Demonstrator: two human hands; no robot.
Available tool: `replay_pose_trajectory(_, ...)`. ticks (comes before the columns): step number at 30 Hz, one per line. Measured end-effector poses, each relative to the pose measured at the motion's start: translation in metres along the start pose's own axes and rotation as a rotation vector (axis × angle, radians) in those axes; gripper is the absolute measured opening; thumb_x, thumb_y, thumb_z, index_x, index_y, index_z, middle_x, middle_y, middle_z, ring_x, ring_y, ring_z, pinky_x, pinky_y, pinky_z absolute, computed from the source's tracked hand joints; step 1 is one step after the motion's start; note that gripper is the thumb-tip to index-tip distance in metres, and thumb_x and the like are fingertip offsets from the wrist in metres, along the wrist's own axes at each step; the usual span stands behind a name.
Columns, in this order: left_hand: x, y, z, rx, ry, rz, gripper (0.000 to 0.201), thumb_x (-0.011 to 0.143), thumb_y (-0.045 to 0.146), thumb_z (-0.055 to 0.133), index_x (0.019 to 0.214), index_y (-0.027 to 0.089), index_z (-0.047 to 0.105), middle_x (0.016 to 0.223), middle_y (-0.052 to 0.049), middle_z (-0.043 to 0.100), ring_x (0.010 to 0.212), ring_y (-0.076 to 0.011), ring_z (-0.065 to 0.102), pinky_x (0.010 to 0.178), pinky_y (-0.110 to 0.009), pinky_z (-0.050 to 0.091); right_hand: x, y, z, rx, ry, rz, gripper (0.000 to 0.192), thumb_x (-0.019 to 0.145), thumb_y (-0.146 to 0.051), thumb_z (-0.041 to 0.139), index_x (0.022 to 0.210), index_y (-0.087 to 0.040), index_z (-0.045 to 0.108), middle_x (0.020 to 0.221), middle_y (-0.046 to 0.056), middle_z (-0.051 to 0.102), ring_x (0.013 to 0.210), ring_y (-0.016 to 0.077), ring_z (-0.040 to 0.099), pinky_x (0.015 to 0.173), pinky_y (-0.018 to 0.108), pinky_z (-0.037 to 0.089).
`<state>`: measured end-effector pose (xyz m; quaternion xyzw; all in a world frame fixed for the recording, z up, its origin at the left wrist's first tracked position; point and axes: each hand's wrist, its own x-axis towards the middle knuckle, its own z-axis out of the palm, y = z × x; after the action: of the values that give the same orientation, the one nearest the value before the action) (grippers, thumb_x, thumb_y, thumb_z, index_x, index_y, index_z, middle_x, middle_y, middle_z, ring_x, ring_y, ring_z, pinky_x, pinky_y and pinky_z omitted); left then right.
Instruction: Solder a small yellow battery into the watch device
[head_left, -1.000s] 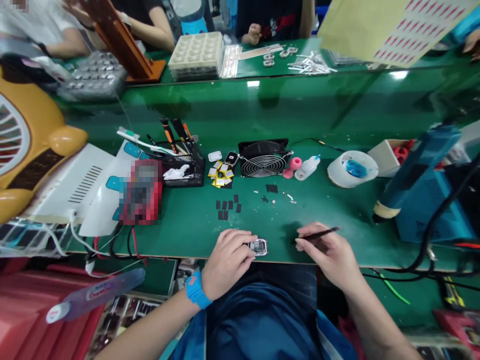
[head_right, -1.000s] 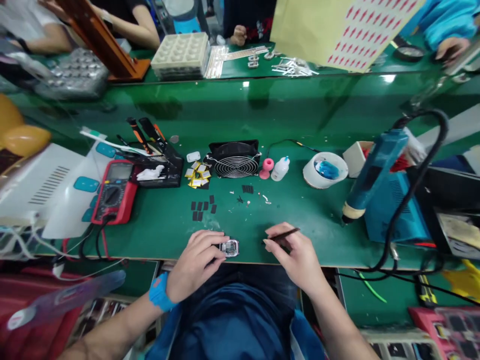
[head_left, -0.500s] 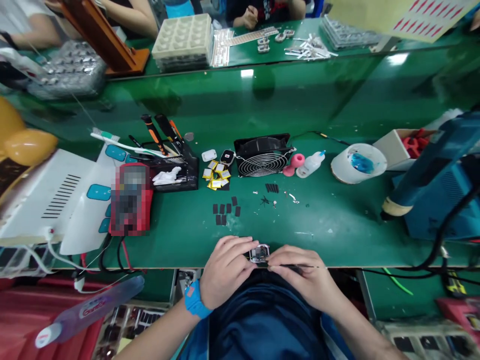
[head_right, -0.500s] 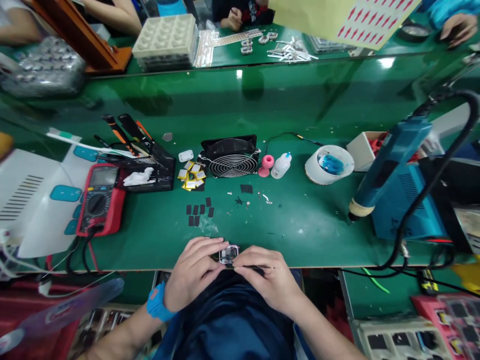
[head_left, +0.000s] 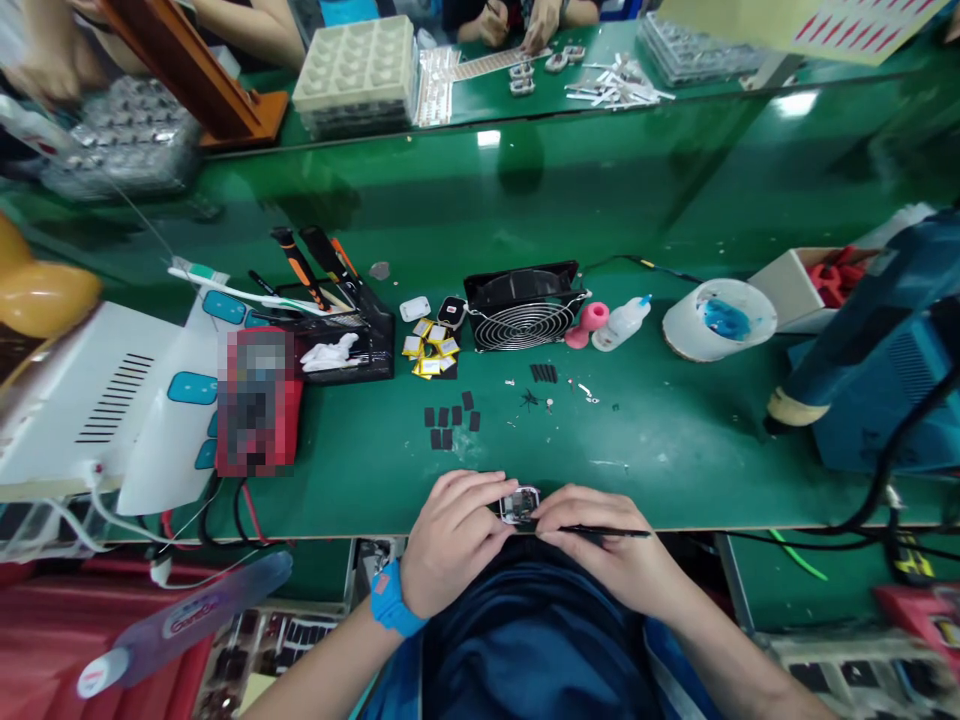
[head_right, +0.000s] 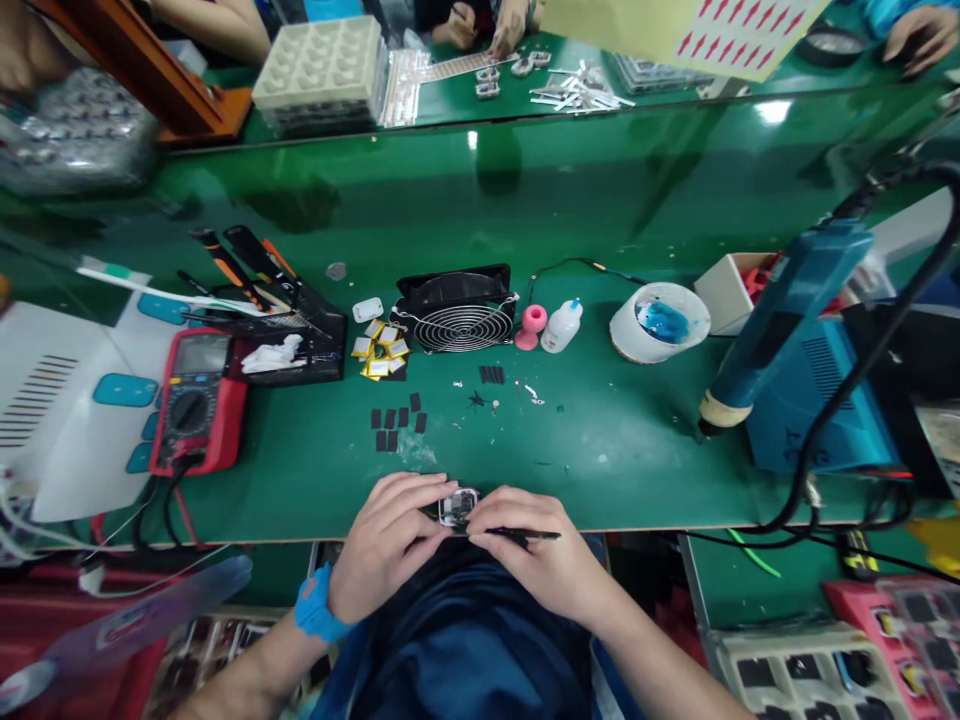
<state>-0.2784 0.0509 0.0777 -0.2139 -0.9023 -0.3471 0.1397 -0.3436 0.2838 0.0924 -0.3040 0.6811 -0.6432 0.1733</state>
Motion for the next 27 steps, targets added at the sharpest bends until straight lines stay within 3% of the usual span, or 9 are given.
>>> replay_pose_trajectory(13,-0.0024,-0.0026,0.0008,-0.014,-0.011,-0.004,0.008,0.101,0.016,0.070,0.098,0.021,0.065,0.128,-0.003,0.079,0.127,-0.0184,0.069,0.110,-0.037,0.050,-0.0030,0.0059,0.0017,0.017,0.045,-0.009,0.015,0.109,-0.027,0.069,0.104,-0.021,0.081,0.098,0.009,0.081,0.086,0.0222,0.078,0.079,0.030,0.065)
replay_pose_trajectory(20,0.0005,-0.0011,-0.0029,-0.022,-0.025,-0.010,0.009,0.102,0.017,0.068,0.096,0.021,0.064,0.126,-0.003,0.079,0.126,-0.0194,0.070,0.108,-0.039,0.051,-0.0019,0.0028,-0.0018,-0.003,-0.017,-0.015,0.019,0.111,-0.030,0.066,0.105,-0.020,0.081,0.102,0.009,0.080,0.091,0.0206,0.077,0.085,0.030,0.064)
replay_pose_trajectory(27,0.0044,-0.0004,-0.0049,-0.046,-0.031,-0.023,0.011,0.101,0.018,0.070,0.093,0.021,0.063,0.124,-0.004,0.080,0.122,-0.0205,0.073,0.104,-0.040,0.054,-0.0026,0.0035,0.0000,-0.011,0.004,0.000,0.018,0.111,-0.030,0.066,0.104,-0.023,0.081,0.101,0.008,0.081,0.087,0.0232,0.078,0.080,0.031,0.066)
